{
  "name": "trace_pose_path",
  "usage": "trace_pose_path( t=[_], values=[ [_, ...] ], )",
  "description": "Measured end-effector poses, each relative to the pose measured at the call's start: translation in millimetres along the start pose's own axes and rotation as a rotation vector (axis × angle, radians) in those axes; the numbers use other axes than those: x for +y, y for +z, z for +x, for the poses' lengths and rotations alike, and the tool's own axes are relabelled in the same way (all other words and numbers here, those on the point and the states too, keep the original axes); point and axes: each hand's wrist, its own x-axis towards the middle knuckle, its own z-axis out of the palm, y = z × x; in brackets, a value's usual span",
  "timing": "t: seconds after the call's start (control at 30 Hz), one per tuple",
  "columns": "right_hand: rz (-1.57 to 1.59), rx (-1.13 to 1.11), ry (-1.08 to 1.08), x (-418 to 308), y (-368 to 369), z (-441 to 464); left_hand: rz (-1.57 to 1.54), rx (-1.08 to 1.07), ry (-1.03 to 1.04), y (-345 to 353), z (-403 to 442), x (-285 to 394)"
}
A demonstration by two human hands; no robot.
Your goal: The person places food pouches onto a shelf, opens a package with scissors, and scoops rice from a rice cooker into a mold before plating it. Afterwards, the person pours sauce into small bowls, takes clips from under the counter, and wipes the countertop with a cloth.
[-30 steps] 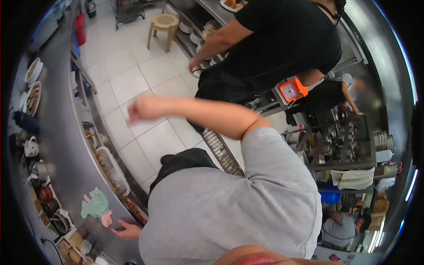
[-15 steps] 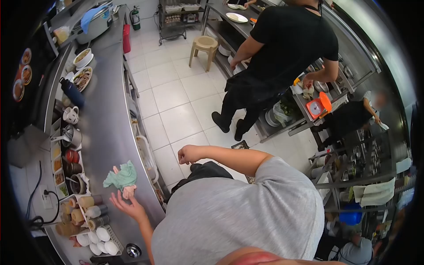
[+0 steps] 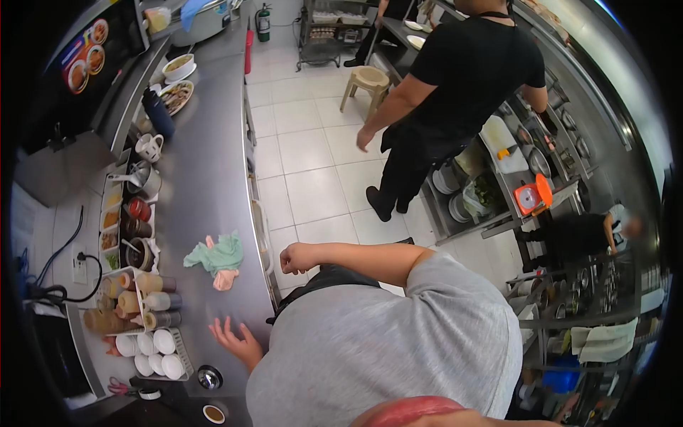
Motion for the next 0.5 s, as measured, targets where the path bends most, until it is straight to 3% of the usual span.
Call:
trace_pose_path(
  t=[0.5],
  values=[
    [0.054,-0.075,0.066,-27,26,22,-0.020,-0.036,-0.094,-19,4,-22]
  ],
)
